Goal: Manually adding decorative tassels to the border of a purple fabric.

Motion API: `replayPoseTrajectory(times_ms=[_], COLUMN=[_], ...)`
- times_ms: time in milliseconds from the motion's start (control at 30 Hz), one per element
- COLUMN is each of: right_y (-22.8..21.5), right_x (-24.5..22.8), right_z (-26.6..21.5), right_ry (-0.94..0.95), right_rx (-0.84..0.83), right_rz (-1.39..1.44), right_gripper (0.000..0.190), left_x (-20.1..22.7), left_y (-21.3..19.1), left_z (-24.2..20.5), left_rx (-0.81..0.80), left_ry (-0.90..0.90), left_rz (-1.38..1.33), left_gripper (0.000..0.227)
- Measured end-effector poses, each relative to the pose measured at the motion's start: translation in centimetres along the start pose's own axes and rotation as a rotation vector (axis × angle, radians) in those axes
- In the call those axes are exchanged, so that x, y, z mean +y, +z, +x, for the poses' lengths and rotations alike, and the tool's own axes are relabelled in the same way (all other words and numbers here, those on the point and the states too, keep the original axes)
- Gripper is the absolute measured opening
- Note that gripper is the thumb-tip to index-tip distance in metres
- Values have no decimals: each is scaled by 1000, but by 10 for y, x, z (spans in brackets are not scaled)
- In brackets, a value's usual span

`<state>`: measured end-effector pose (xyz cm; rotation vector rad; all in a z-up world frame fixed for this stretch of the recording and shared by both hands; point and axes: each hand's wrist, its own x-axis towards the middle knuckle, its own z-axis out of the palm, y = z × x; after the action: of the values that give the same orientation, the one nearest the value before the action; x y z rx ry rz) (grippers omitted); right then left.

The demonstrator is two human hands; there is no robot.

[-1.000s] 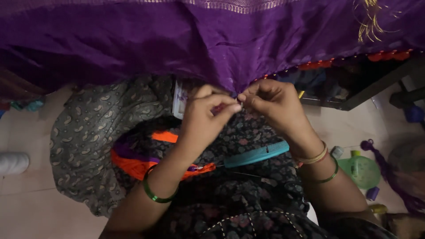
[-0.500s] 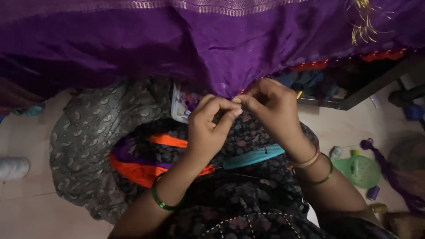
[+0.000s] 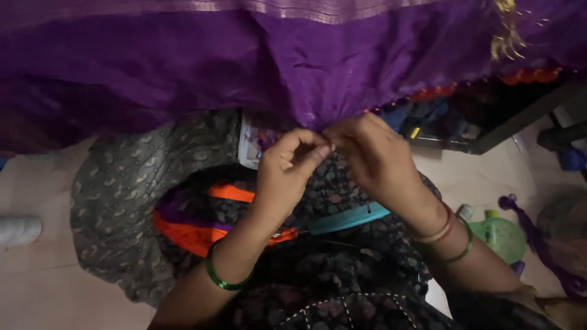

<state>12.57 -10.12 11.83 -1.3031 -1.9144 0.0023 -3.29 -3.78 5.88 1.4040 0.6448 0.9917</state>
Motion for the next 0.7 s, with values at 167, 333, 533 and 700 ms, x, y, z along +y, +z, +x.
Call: replayPoseTrajectory(times_ms=[167,333,533,700], right_y=[10,4,-2,-10], right_x=[-2,-10,5,9], right_z=[-4,-1,-5,-9], right_ry=[12,-223,-64,156], right_rx=[57,41,20,-27], right_rz=[157,-192,-154,359], right_gripper=[23,30,25,24], left_x=[-29,-25,-8,-8], left_y=[-7,4,2,-9], left_z=[2,-2,-5,2], left_rx=[-53,-15,91,-142], left_ry=[-119,-24,372,-77], left_rz=[-454,-255,439,-245], left_gripper=[8,6,10,8])
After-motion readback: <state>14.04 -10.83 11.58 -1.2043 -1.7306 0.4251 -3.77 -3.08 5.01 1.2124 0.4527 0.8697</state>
